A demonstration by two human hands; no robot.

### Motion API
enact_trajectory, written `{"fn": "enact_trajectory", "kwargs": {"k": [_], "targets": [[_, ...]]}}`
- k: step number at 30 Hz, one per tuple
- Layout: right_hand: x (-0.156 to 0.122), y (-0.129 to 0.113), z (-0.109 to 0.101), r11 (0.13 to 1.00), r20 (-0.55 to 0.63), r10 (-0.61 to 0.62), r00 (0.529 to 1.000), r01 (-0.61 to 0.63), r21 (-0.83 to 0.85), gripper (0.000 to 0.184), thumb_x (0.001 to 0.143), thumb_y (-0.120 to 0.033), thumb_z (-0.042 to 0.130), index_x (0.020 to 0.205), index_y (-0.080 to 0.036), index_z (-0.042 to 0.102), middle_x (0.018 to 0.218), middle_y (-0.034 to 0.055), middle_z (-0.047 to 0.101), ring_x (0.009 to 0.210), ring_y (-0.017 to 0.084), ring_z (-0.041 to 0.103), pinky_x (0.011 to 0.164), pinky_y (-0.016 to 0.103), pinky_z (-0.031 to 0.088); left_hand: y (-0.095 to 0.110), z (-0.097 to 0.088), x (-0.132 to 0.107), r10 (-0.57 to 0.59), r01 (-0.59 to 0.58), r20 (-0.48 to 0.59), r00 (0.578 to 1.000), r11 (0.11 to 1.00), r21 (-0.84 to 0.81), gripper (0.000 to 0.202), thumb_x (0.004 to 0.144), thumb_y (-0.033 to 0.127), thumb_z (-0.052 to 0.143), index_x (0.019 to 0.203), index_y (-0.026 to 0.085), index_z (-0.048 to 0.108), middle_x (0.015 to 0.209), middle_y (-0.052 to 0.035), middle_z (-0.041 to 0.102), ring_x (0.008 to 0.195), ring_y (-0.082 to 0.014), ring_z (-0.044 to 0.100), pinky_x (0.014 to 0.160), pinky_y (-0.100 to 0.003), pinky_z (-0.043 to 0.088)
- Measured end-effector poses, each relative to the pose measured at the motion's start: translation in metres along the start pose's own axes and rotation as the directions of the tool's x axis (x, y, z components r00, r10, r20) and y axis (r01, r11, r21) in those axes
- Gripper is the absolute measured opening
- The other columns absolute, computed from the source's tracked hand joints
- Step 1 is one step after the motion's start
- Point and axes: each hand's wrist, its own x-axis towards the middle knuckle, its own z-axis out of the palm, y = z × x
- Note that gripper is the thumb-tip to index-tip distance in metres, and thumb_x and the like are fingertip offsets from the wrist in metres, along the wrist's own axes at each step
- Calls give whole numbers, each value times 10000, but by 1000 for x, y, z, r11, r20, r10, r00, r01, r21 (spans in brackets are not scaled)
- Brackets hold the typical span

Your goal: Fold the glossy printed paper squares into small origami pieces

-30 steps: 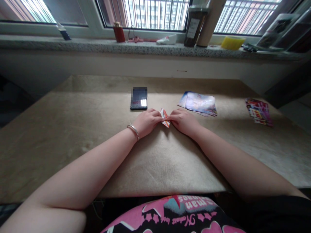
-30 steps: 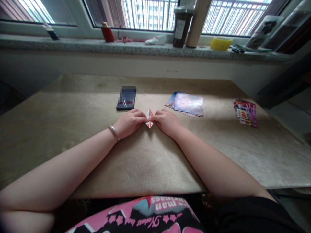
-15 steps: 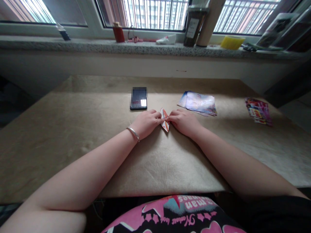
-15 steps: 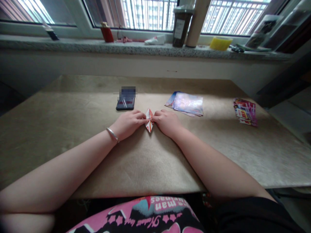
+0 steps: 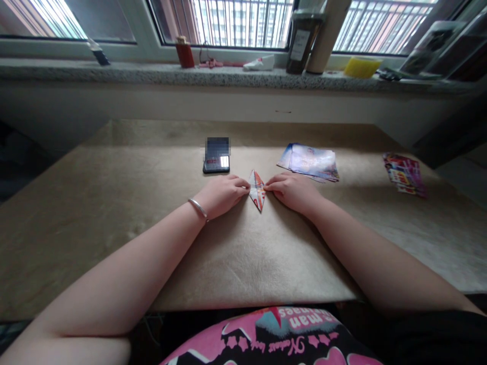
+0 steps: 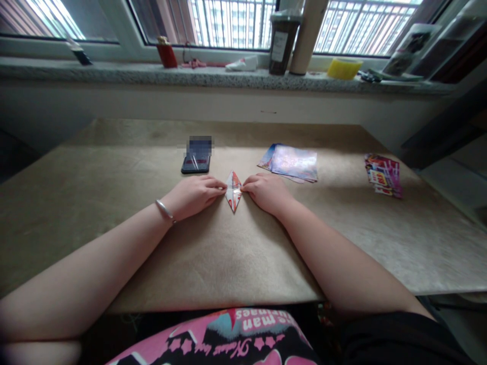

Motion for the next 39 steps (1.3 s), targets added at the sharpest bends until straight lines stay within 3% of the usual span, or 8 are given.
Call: {"fn": "enact_trajectory", "kwargs": {"k": [10,17,27,33,36,39], "targets": [[-1,-2,-2,1000,4,-4,1000,4,-8,312,877,-169,464,994,-263,737,1067,-17,709,937,184,638,788,303,481,3,0,-1,-83,81,-27,996,993,-85,254,879,166,483,981,186,714,1037,-29,702,902,-177,633,796,-296,514],[0,-3,5,983,-44,77,996,-69,169,245,855,-243,514,920,-213,748,1008,22,715,938,190,627,856,317,481,5,2,0,-145,137,-45,988,979,-151,208,855,178,514,939,168,704,1010,-48,697,902,-182,624,816,-308,509],[-1,-15,6,985,-79,141,987,-131,111,336,872,-418,502,974,-196,733,1044,54,705,973,238,620,870,376,486,5,3,0,-54,28,-152,987,985,-168,218,878,185,489,914,179,704,895,-58,688,891,-187,580,832,-339,501],[1,-11,10,984,-71,163,984,-156,88,379,844,-413,536,1085,-169,697,1161,84,657,1068,267,577,942,406,459,11,3,1,148,-186,-178,973,957,-221,256,921,189,435,1008,182,676,978,-76,674,997,-181,582,902,-344,496],[1,-8,13,985,-71,140,988,-132,113,382,828,-392,563,1107,-161,685,1185,95,641,1093,265,560,972,403,444,11,6,2,107,-153,-194,975,959,-238,284,927,175,416,1118,178,627,1067,-91,651,1037,-183,574,908,-351,496],[0,-5,16,984,-81,101,992,-87,153,380,811,-379,598,1110,-161,683,1203,105,626,1107,256,547,986,391,434,10,10,2,14,-65,-197,980,964,-259,271,913,164,435,1102,169,629,1063,-92,646,1007,-183,580,881,-340,500]]}}
